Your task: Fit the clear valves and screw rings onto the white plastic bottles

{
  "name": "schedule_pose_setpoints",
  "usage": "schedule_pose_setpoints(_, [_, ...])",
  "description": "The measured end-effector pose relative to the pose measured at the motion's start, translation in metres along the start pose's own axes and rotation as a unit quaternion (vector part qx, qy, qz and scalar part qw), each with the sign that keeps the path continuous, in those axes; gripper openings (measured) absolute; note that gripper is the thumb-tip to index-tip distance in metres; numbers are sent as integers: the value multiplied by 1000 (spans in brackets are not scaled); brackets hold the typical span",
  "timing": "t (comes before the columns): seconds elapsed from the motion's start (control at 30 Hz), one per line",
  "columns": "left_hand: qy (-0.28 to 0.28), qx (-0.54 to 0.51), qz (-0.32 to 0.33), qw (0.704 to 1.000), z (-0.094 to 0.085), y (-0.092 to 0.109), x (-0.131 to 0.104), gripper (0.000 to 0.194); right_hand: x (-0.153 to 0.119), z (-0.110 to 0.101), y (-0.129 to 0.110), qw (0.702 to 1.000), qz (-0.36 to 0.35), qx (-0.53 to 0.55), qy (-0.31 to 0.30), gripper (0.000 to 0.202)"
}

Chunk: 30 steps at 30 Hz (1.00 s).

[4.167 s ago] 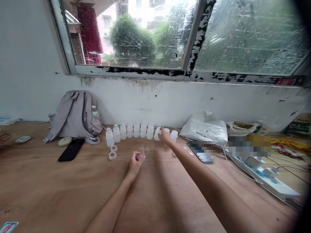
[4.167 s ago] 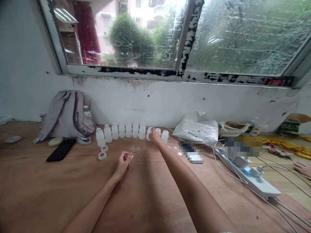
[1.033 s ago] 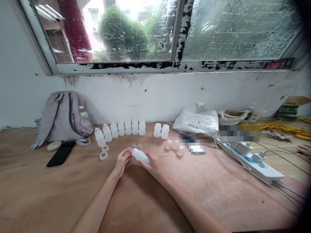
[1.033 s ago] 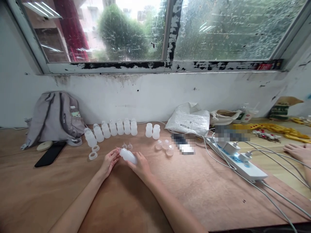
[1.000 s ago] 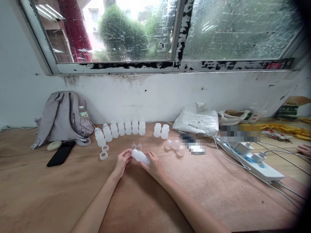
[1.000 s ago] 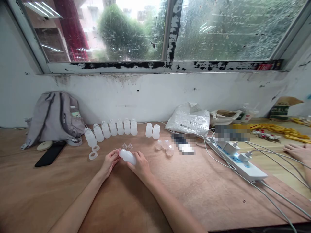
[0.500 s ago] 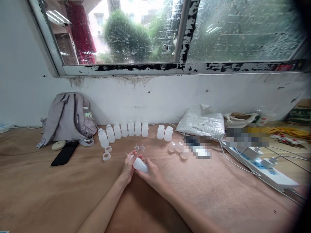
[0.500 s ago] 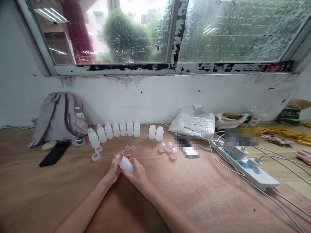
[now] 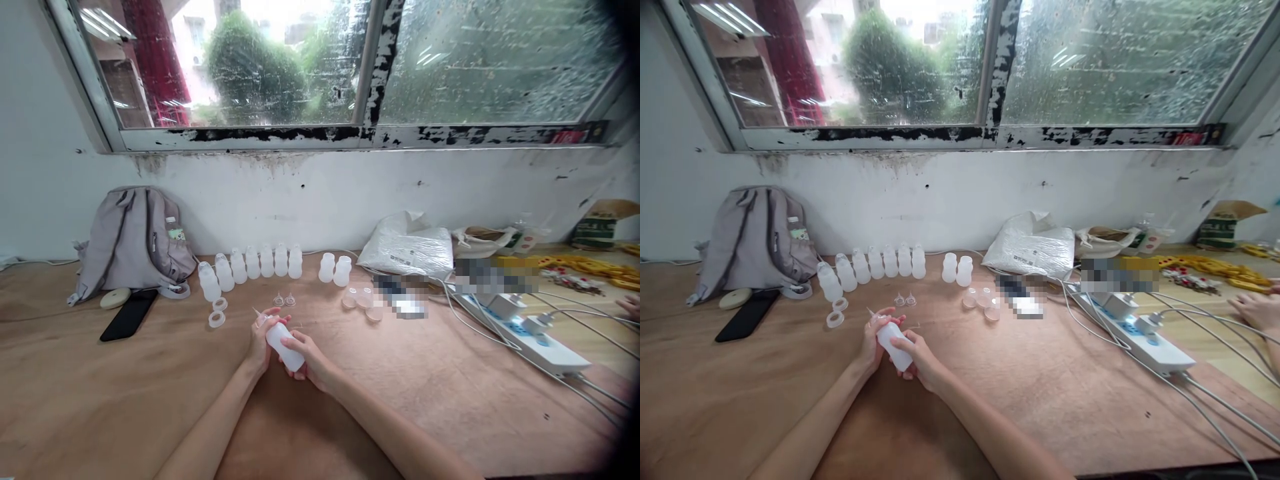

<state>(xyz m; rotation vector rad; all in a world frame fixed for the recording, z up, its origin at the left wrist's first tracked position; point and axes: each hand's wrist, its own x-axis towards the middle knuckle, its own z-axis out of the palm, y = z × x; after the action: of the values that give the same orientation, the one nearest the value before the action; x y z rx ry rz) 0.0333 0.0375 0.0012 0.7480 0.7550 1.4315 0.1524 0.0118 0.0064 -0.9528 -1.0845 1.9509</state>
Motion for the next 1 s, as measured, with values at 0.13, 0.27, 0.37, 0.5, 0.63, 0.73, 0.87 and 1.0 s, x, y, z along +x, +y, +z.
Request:
schedule_pose_setpoints(0.13, [-98,-19,-106,989,5,4,-5,46,6,-5,-4,992,5,108,-63,48])
schedule_pose_setpoints(0.27, [-107,3,-122,987,6,-4,-5,44,14,-16,-5,996,-74,40,7,43])
schedule_pose_setpoints(0.37, [-70,-30,-78,994,2,-7,0,38,19,-36,-10,965,-173,-103,168,36])
schedule_pose_setpoints(0.5, [-29,-33,-68,997,-8,-4,9,41,22,-76,-25,821,-321,-283,379,41])
schedule_pose_setpoints(0.63, [-15,-6,-68,998,-13,0,10,45,18,-115,-38,755,-283,-336,487,57])
schedule_pose_setpoints(0.73, [-26,27,-73,997,-13,0,9,46,17,-131,-40,762,-238,-343,495,55])
schedule_pose_setpoints(0.87, [-33,172,49,983,-16,-5,13,44,18,-139,-39,754,-238,-349,503,48])
schedule_pose_setpoints(1.0, [-50,346,135,927,-22,-11,18,57,20,-143,-39,733,-213,-388,517,49])
